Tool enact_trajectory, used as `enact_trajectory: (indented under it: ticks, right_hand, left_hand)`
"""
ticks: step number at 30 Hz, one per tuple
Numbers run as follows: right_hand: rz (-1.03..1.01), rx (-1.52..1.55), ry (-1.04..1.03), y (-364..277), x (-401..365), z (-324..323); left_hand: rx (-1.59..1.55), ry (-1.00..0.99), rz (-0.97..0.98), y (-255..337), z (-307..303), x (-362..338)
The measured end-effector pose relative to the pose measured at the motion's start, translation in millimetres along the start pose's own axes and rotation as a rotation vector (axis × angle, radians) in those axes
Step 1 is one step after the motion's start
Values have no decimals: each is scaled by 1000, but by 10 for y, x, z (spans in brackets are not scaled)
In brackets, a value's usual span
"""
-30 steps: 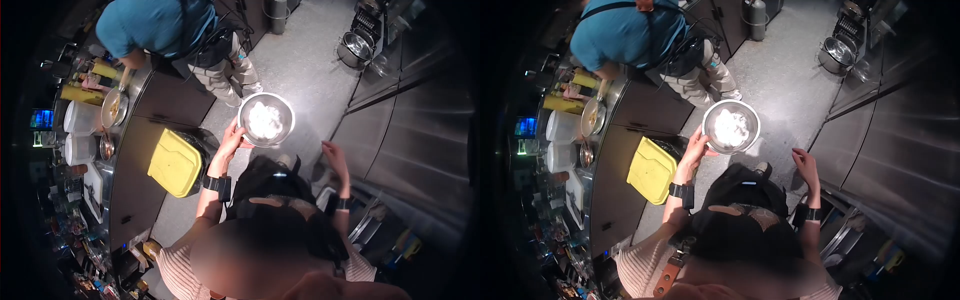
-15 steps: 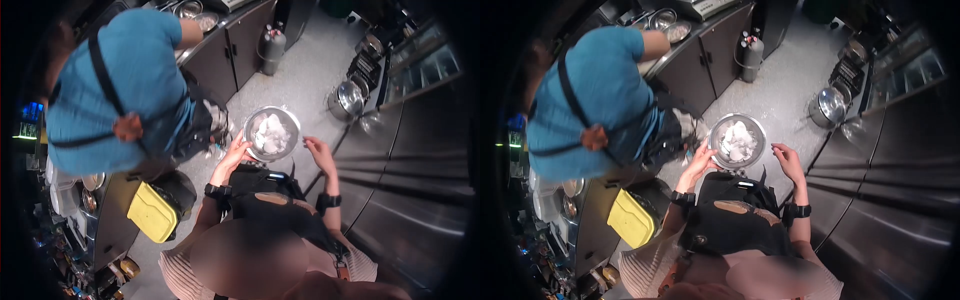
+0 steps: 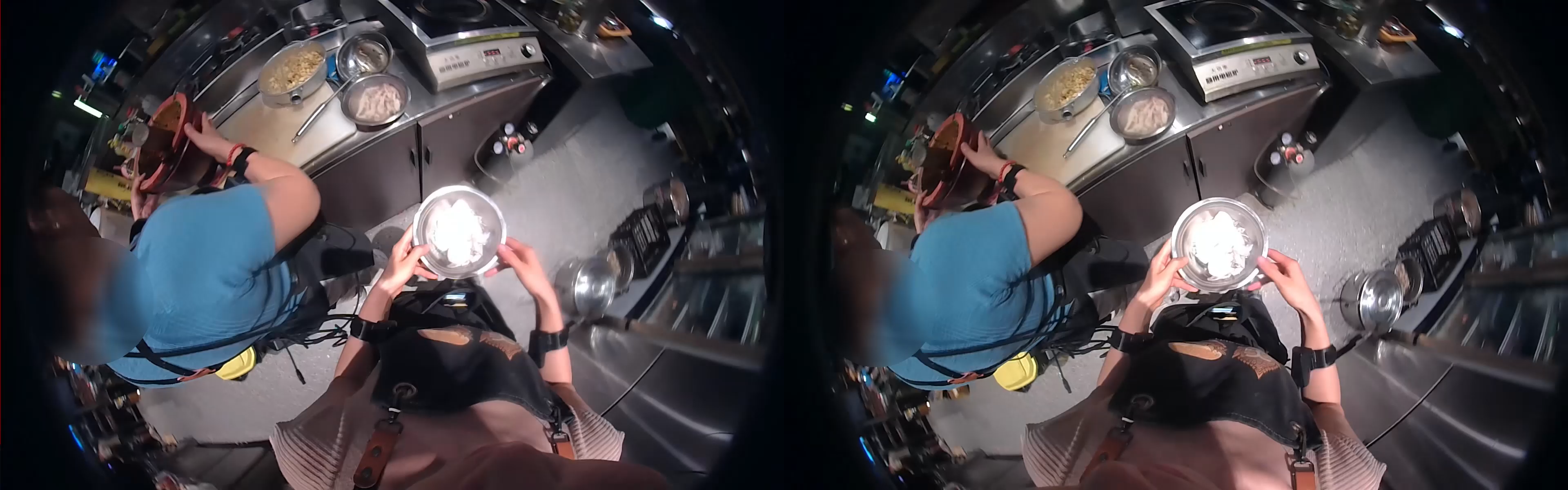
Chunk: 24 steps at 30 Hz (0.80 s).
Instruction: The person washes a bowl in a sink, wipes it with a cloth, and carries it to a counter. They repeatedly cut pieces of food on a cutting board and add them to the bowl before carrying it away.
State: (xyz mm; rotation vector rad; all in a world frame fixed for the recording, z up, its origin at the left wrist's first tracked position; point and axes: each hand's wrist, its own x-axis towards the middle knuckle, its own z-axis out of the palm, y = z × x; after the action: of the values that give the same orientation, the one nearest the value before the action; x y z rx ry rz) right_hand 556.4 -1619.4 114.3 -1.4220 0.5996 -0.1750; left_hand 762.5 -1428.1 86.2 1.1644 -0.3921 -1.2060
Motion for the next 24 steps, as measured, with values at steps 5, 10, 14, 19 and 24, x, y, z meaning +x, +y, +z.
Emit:
enact_trajectory:
  ticks: [5, 10, 14, 19, 24]
  right_hand:
    - [8, -3, -210, -335, 1098, -281]
    - [-67, -113, -277, -729, 1905, -240]
    - [-172, -54, -270, -1074, 2537, -230]
    - [-233, -141, -60, -2012, 3097, -460]
    - [-274, -19, 88, -2339, 4044, -836]
  left_hand:
    - [93, 249, 9, 435, 196, 389]
    - [88, 400, 20, 736, 160, 426]
    - [118, 576, 133, 924, -17, 536]
    - [104, 500, 186, 1144, -308, 759]
    - [48, 396, 131, 1248, -461, 1076]
